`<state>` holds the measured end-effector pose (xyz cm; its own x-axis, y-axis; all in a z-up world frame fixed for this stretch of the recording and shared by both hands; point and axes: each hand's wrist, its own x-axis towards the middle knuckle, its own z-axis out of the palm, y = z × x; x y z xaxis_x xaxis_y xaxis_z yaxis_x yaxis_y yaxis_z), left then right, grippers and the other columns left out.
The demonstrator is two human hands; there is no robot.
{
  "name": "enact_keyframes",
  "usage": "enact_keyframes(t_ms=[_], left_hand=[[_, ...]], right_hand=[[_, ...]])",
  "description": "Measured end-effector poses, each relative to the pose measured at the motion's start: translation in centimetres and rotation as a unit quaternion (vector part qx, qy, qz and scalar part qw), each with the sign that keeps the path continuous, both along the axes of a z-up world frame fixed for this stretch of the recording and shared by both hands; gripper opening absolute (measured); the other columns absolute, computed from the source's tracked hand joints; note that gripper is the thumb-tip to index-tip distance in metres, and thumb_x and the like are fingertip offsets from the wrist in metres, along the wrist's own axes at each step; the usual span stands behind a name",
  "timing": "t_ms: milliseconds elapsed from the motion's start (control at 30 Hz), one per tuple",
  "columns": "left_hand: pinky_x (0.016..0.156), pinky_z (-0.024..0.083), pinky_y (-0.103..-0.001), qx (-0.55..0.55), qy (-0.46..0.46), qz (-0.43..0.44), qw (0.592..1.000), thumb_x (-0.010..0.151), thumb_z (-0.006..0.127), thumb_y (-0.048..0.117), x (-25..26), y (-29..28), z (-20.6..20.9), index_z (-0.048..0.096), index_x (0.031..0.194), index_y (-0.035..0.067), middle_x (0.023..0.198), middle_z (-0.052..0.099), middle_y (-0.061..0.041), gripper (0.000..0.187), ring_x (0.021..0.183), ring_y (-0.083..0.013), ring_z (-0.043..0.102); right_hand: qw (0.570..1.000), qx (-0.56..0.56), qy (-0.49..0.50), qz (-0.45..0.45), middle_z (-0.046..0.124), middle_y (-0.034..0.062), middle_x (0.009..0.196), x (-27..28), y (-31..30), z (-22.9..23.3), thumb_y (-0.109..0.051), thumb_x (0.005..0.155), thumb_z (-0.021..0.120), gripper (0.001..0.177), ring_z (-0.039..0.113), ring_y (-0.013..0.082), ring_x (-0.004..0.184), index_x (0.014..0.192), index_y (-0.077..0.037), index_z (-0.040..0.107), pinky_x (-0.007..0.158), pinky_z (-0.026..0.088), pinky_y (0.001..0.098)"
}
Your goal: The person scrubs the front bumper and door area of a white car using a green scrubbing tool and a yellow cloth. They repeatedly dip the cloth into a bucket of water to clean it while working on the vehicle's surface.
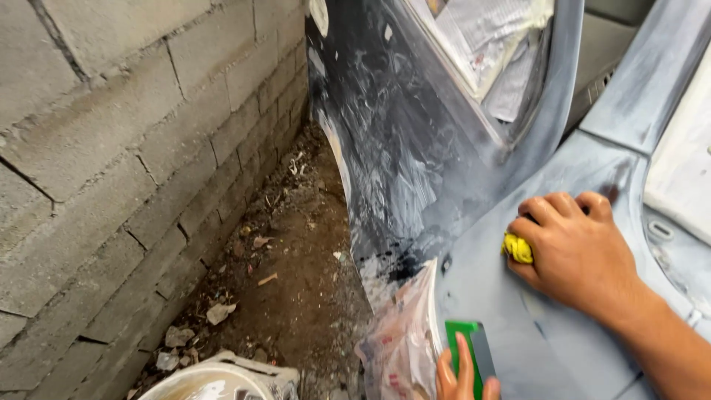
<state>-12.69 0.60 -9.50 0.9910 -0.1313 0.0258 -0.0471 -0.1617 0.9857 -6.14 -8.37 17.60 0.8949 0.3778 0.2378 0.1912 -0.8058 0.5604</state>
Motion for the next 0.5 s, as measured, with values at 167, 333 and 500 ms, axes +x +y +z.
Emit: enact_keyframes(t_ms=[167,333,500], left_hand=[[0.109,0.037,-0.049,-0.011,0.014,-0.008,1.0,0.098,0.061,0.034,0.9,1.6,1.6,0.03,0.162,0.008,0.138,0.046,-0.033,0.076,0.129,-0.0477,0.046],[0.111,0.035,-0.049,-0.022,-0.01,-0.018,1.0,0.101,0.059,0.032,-1.5,0.1,0.0,0.027,0.162,0.006,0.142,0.042,-0.032,0.074,0.133,-0.0458,0.044],[0.106,0.042,-0.043,-0.024,0.129,-0.058,0.99,0.101,0.047,0.039,2.7,3.7,6.1,0.022,0.161,0.011,0.137,0.047,-0.025,0.071,0.124,-0.039,0.052]], right_hand=[[0.999,-0.009,0.017,-0.046,0.066,-0.0037,0.106,-0.2,2.3,1.7,-0.039,0.067,0.079,0.035,0.06,0.0191,0.108,0.097,-0.021,0.073,0.1,0.038,0.0464],[0.999,0.014,0.026,-0.042,0.065,-0.0023,0.102,0.2,1.8,1.7,-0.039,0.063,0.079,0.036,0.06,0.0206,0.107,0.095,-0.023,0.074,0.099,0.038,0.046],[0.999,0.005,0.018,-0.032,0.065,-0.0025,0.104,-0.3,2.3,1.8,-0.038,0.065,0.079,0.035,0.06,0.0204,0.106,0.095,-0.021,0.073,0.098,0.039,0.0466]])
